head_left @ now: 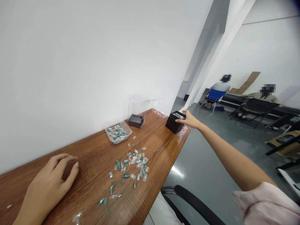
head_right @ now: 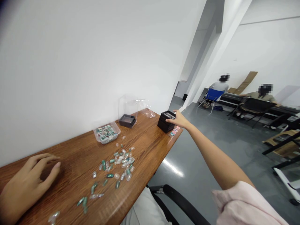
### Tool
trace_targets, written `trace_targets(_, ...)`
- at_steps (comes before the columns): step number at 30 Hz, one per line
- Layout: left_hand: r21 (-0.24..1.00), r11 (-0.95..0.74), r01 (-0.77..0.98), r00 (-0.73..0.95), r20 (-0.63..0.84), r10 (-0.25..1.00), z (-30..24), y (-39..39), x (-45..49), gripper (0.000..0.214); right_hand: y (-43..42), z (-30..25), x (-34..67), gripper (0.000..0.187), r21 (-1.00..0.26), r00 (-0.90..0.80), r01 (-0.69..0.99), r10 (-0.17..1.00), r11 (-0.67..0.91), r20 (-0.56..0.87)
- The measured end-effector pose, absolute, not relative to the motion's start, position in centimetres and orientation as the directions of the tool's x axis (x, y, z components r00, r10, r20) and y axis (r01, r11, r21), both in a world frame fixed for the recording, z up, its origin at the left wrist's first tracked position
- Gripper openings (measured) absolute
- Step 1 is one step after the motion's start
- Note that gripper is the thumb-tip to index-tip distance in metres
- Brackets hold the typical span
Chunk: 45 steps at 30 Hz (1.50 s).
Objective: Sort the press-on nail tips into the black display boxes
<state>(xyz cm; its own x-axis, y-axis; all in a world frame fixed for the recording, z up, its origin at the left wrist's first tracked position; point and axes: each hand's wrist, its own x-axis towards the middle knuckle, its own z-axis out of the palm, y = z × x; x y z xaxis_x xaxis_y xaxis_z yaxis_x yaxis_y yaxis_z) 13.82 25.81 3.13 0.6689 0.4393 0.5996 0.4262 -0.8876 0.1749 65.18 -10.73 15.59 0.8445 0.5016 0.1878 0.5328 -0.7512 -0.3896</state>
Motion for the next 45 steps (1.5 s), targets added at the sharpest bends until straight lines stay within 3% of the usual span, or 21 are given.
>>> trace_targets(7, 0.181, -0.885, 0.429, 0.670, 0.593, 0.446, 3.1, 25.5, 13.9, 0.038, -10.7, 15.4, 65.5, 0.097, -0.397, 0.841, 0.539, 0.500, -0.743, 0.206)
trace_targets(10, 0.177, -0.891, 0.418, 0.668, 0.606, 0.433, 3.1, 25.4, 13.9, 0.039, -10.6, 15.7, 65.1, 0.091, -0.380, 0.846, 0.531, 0.444, -0.757, 0.296)
trace_targets(13, 0.172, -0.898, 0.404, 0.666, 0.618, 0.418, 3.1, 25.5, 13.9, 0.040, -10.2, 16.2, 63.7, 0.070, -0.281, 0.721, 0.640, 0.432, -0.715, 0.542)
trace_targets(16, 0.176, -0.897, 0.405, 0.660, 0.623, 0.421, 3.0, 25.5, 13.9, 0.040, -9.0, 16.6, 61.5, 0.035, -0.090, 0.456, 0.836, 0.595, -0.542, 0.661)
trace_targets(19, 0.176, -0.895, 0.411, 0.656, 0.624, 0.424, 2.9, 25.5, 13.9, 0.039, -6.8, 16.0, 59.2, 0.020, 0.038, 0.286, 0.936, 0.819, -0.350, 0.498)
trace_targets(22, 0.158, -0.902, 0.402, 0.655, 0.639, 0.404, 2.7, 25.6, 13.9, 0.037, -3.4, 14.3, 57.9, 0.018, 0.026, 0.181, 0.980, 0.940, -0.197, 0.290)
trace_targets(28, 0.136, -0.912, 0.386, 0.657, 0.654, 0.376, 2.8, 25.6, 14.0, 0.030, 5.0, 10.6, 58.6, 0.027, -0.133, 0.226, 0.972, 0.935, -0.196, 0.274)
trace_targets(31, 0.135, -0.912, 0.386, 0.657, 0.654, 0.375, 3.0, 25.4, 14.1, 0.028, 8.3, 9.8, 59.2, 0.029, -0.141, 0.202, 0.976, 0.941, -0.169, 0.272)
trace_targets(36, 0.134, -0.908, 0.397, 0.652, 0.655, 0.381, 3.2, 25.1, 14.1, 0.027, 10.9, 9.6, 60.0, 0.018, -0.152, 0.241, 0.965, 0.949, -0.213, 0.203)
trace_targets(45, 0.155, -0.900, 0.406, 0.662, 0.629, 0.407, 3.3, 25.0, 14.2, 0.028, 11.9, 9.8, 60.3, 0.035, -0.148, 0.303, 0.946, 0.949, -0.289, 0.083)
